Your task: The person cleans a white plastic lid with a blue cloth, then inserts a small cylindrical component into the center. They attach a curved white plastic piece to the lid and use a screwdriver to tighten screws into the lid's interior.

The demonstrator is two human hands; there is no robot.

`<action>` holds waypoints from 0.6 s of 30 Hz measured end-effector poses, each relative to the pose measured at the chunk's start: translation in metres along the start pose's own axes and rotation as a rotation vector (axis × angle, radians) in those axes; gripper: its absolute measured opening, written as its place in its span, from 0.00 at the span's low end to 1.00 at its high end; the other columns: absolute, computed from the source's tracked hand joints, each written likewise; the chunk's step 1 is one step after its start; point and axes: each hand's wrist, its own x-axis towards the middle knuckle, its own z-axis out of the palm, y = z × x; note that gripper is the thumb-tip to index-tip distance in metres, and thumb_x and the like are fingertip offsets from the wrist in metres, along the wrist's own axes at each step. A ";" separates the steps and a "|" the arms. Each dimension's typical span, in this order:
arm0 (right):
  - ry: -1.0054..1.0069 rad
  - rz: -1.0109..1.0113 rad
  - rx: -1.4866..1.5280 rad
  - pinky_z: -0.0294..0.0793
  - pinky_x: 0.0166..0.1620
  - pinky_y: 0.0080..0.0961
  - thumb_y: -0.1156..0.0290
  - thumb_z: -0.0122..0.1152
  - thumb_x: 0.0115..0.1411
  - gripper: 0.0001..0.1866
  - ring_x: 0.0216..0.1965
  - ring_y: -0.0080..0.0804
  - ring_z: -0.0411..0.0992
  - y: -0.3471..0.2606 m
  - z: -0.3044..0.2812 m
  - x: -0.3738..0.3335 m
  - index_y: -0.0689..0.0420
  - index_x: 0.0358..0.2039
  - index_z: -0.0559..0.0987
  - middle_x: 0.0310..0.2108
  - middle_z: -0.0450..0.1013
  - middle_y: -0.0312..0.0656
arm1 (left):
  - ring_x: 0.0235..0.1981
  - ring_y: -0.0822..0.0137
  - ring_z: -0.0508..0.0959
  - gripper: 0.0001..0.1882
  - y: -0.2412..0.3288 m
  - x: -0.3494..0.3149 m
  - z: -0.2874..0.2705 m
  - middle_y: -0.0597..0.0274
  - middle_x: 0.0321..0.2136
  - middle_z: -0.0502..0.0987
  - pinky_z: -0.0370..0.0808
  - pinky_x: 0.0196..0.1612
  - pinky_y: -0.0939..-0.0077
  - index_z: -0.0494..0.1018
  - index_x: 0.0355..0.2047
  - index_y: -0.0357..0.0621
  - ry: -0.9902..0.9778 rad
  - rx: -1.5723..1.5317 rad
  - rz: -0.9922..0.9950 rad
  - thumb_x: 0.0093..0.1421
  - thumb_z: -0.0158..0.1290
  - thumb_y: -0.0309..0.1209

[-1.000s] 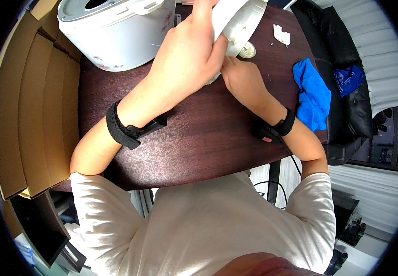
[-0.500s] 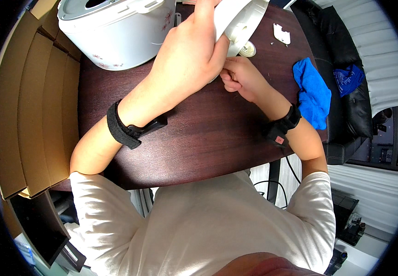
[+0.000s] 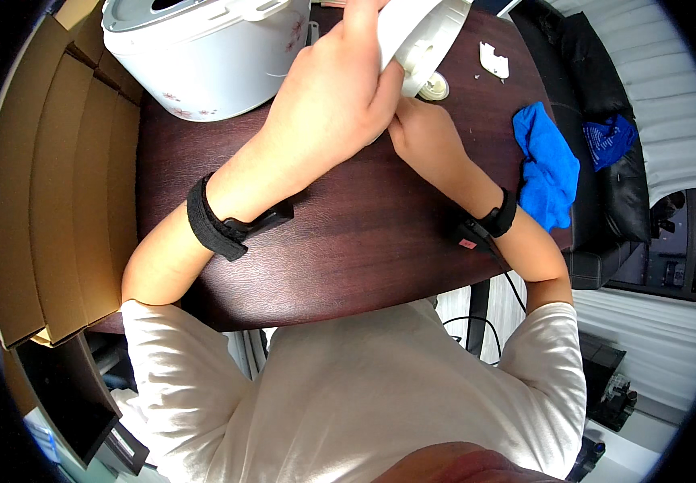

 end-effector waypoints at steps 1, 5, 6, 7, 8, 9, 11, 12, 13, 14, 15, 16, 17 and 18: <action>0.023 -0.002 0.060 0.73 0.30 0.42 0.69 0.55 0.65 0.10 0.27 0.51 0.76 -0.001 0.002 0.001 0.64 0.31 0.76 0.27 0.76 0.53 | 0.40 0.38 0.80 0.19 0.000 0.000 0.000 0.36 0.34 0.77 0.76 0.43 0.56 0.59 0.54 0.36 0.006 -0.005 0.001 0.64 0.47 0.24; -0.177 0.533 0.777 0.69 0.23 0.32 0.69 0.49 0.69 0.13 0.17 0.36 0.71 -0.001 -0.002 0.008 0.63 0.30 0.75 0.19 0.72 0.43 | 0.39 0.38 0.80 0.20 -0.001 0.000 0.002 0.36 0.34 0.77 0.76 0.43 0.56 0.59 0.55 0.36 0.018 0.017 0.013 0.64 0.47 0.24; -0.303 0.766 1.086 0.68 0.22 0.28 0.69 0.47 0.70 0.14 0.15 0.31 0.69 0.000 -0.007 0.010 0.62 0.30 0.76 0.17 0.70 0.40 | 0.39 0.38 0.80 0.20 -0.001 0.000 0.001 0.36 0.34 0.77 0.76 0.42 0.56 0.59 0.55 0.36 0.016 0.029 0.026 0.64 0.47 0.24; -0.338 0.793 1.029 0.68 0.22 0.28 0.68 0.47 0.70 0.14 0.16 0.31 0.69 0.000 -0.010 0.011 0.63 0.30 0.76 0.18 0.70 0.40 | 0.39 0.38 0.80 0.20 -0.001 0.000 0.001 0.36 0.34 0.77 0.76 0.42 0.56 0.59 0.55 0.36 0.013 0.041 0.038 0.64 0.47 0.24; -0.358 0.781 0.985 0.68 0.22 0.28 0.68 0.47 0.70 0.14 0.16 0.31 0.70 0.000 -0.014 0.012 0.63 0.31 0.76 0.18 0.70 0.40 | 0.39 0.38 0.80 0.20 0.000 0.000 0.001 0.36 0.34 0.77 0.76 0.42 0.56 0.58 0.55 0.36 -0.002 0.029 0.024 0.64 0.47 0.24; -0.379 0.768 0.942 0.69 0.22 0.28 0.67 0.48 0.70 0.14 0.17 0.31 0.70 0.000 -0.017 0.013 0.63 0.31 0.76 0.18 0.70 0.41 | 0.39 0.38 0.80 0.20 0.001 -0.001 0.001 0.36 0.34 0.77 0.76 0.42 0.56 0.58 0.55 0.36 -0.017 0.018 0.009 0.64 0.47 0.24; -0.422 0.737 0.853 0.69 0.23 0.27 0.66 0.48 0.70 0.14 0.18 0.31 0.71 -0.001 -0.020 0.014 0.63 0.32 0.76 0.19 0.70 0.41 | 0.38 0.38 0.80 0.20 0.001 -0.001 0.000 0.36 0.34 0.77 0.76 0.42 0.56 0.58 0.55 0.36 -0.030 0.003 -0.005 0.64 0.47 0.24; -0.424 0.696 0.818 0.69 0.23 0.27 0.66 0.48 0.70 0.15 0.18 0.31 0.71 -0.001 -0.019 0.014 0.63 0.32 0.76 0.19 0.70 0.41 | 0.38 0.38 0.80 0.20 0.001 -0.001 0.000 0.36 0.34 0.77 0.75 0.41 0.55 0.58 0.55 0.36 -0.030 -0.003 -0.007 0.64 0.47 0.24; -0.309 0.496 0.606 0.71 0.25 0.30 0.66 0.50 0.69 0.14 0.20 0.35 0.72 -0.002 -0.018 0.012 0.63 0.32 0.76 0.20 0.71 0.43 | 0.38 0.37 0.80 0.20 0.001 -0.001 0.000 0.36 0.34 0.77 0.75 0.41 0.55 0.58 0.55 0.36 -0.028 -0.008 -0.010 0.64 0.47 0.24; -0.174 0.274 0.403 0.72 0.26 0.33 0.66 0.51 0.68 0.13 0.22 0.40 0.74 -0.003 -0.015 0.008 0.64 0.33 0.76 0.21 0.72 0.46 | 0.38 0.37 0.79 0.20 0.001 -0.001 0.000 0.36 0.34 0.77 0.75 0.41 0.55 0.58 0.54 0.36 -0.021 -0.006 -0.002 0.64 0.47 0.24; -0.038 0.054 0.201 0.74 0.28 0.36 0.66 0.53 0.67 0.13 0.24 0.45 0.75 -0.003 -0.013 0.005 0.64 0.33 0.75 0.22 0.73 0.49 | 0.38 0.37 0.79 0.20 0.001 -0.001 0.001 0.35 0.33 0.77 0.75 0.41 0.54 0.58 0.54 0.36 -0.018 -0.004 0.007 0.64 0.47 0.24; -0.024 0.003 0.118 0.74 0.29 0.38 0.67 0.54 0.66 0.12 0.25 0.48 0.75 -0.001 -0.010 0.004 0.64 0.33 0.75 0.23 0.74 0.50 | 0.38 0.37 0.79 0.20 0.000 -0.001 0.001 0.35 0.33 0.77 0.75 0.40 0.54 0.58 0.54 0.36 -0.015 -0.003 0.017 0.64 0.47 0.24; -0.010 -0.047 0.035 0.74 0.30 0.40 0.67 0.54 0.65 0.12 0.27 0.51 0.75 0.001 -0.008 0.003 0.65 0.33 0.75 0.24 0.74 0.51 | 0.38 0.37 0.79 0.20 0.000 -0.001 0.002 0.35 0.33 0.77 0.75 0.40 0.54 0.58 0.54 0.36 -0.012 -0.003 0.021 0.64 0.47 0.24; 0.022 -0.097 -0.043 0.75 0.32 0.43 0.68 0.55 0.64 0.11 0.28 0.55 0.75 0.003 -0.005 0.002 0.65 0.34 0.75 0.25 0.74 0.53 | 0.38 0.37 0.79 0.20 0.000 -0.001 0.002 0.35 0.33 0.77 0.75 0.41 0.54 0.58 0.54 0.36 -0.009 -0.003 0.027 0.64 0.47 0.24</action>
